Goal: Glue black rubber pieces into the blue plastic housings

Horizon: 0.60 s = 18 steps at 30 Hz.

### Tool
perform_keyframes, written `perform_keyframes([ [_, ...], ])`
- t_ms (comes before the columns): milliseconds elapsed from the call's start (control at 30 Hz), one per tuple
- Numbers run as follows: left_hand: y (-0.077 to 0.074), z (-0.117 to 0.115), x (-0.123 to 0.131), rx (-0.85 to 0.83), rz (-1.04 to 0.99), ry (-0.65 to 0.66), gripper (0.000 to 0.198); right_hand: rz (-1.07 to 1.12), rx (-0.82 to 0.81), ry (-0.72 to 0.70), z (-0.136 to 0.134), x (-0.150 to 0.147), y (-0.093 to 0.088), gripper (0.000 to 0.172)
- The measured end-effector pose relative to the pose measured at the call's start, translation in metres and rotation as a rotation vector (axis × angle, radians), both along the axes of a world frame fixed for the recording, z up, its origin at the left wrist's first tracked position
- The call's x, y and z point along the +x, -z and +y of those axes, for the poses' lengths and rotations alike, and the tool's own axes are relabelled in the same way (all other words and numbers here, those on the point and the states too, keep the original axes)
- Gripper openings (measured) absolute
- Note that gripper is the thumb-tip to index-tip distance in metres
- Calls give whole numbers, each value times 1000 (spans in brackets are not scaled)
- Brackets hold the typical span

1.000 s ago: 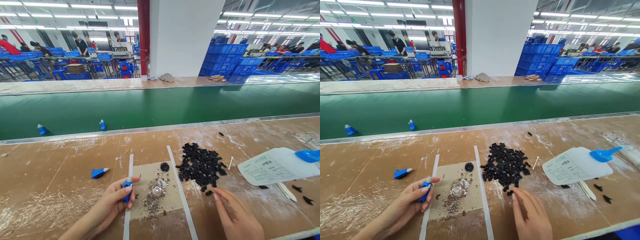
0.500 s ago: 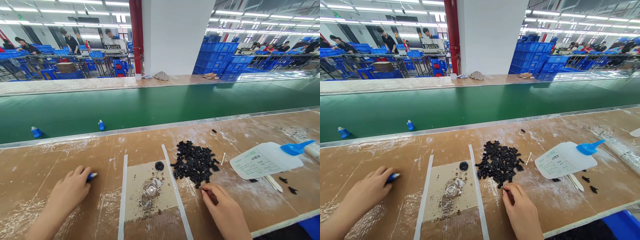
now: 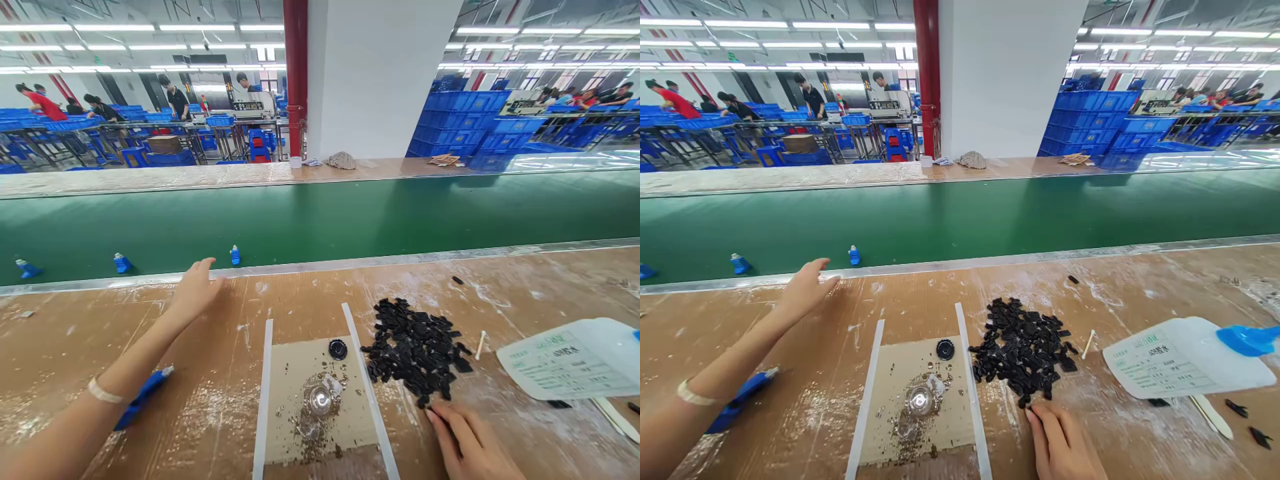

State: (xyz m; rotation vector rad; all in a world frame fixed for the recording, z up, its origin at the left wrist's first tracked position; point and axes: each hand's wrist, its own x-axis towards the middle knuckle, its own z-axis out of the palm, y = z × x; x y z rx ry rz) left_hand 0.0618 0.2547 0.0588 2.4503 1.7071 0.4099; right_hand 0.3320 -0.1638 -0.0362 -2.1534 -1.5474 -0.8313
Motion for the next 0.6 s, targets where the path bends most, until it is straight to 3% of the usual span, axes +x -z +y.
perform_keyframes([
  [100,16,41,40,27,-44,-70,60,-123,-24,-90,-2,0,5,37],
  [167,24,58,58,12,-72,-89,51,-62,9,-108,-3,-2,7,36],
  [233,28,67,68,-14,-106,-76,34,261,103,-6,-3,-6,8,34],
  [300,27,66,72,-46,-160,-48,26,800,214,111,-2,-10,6,34],
  [433,17,42,73,-158,-308,39,28,1765,609,72,8,-15,-8,33],
  [500,10,17,71,-250,-381,109,36,2035,801,73,13,-16,-16,33],
  [600,1,-33,63,-394,-470,216,49,2262,897,73,18,-17,-24,35],
])
